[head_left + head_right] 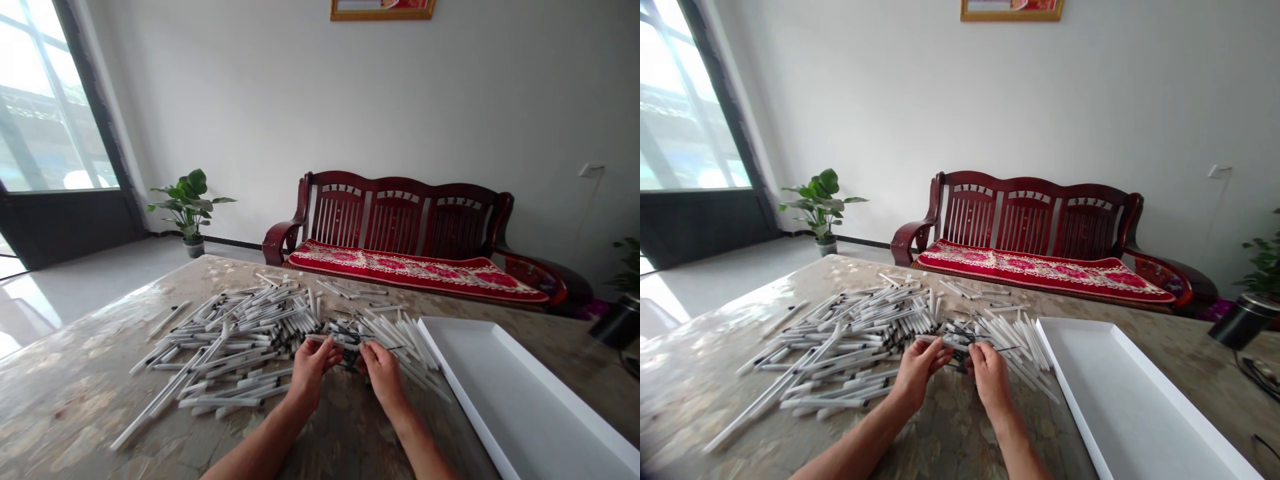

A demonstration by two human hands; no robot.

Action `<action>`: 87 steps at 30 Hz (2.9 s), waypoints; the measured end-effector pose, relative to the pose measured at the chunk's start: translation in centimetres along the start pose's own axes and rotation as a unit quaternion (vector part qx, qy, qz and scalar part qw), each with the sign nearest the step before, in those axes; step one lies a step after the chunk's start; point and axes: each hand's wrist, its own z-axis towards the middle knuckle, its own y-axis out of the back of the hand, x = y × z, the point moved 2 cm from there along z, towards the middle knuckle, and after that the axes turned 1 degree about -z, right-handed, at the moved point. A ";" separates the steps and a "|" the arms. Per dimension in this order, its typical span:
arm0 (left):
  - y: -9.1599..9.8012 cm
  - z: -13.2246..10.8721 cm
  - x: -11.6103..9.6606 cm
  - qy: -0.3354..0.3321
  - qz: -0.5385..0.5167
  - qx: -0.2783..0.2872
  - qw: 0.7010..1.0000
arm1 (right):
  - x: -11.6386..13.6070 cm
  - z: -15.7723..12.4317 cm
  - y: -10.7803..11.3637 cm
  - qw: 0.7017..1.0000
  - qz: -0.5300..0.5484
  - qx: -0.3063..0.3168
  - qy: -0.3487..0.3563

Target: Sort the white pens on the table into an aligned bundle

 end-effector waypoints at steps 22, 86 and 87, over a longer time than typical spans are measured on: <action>1.2 1.0 -0.3 -0.038 0.008 -0.047 0.998 | -0.5 0.3 0.2 0.992 -0.090 -0.046 0.079; 2.0 -0.2 -6.3 -0.188 0.829 0.122 0.513 | 0.3 -0.4 1.2 0.943 -0.244 -0.094 0.207; 1.6 -0.4 -5.6 -0.216 0.809 0.138 0.529 | 0.6 -0.7 0.7 0.951 -0.228 -0.071 0.196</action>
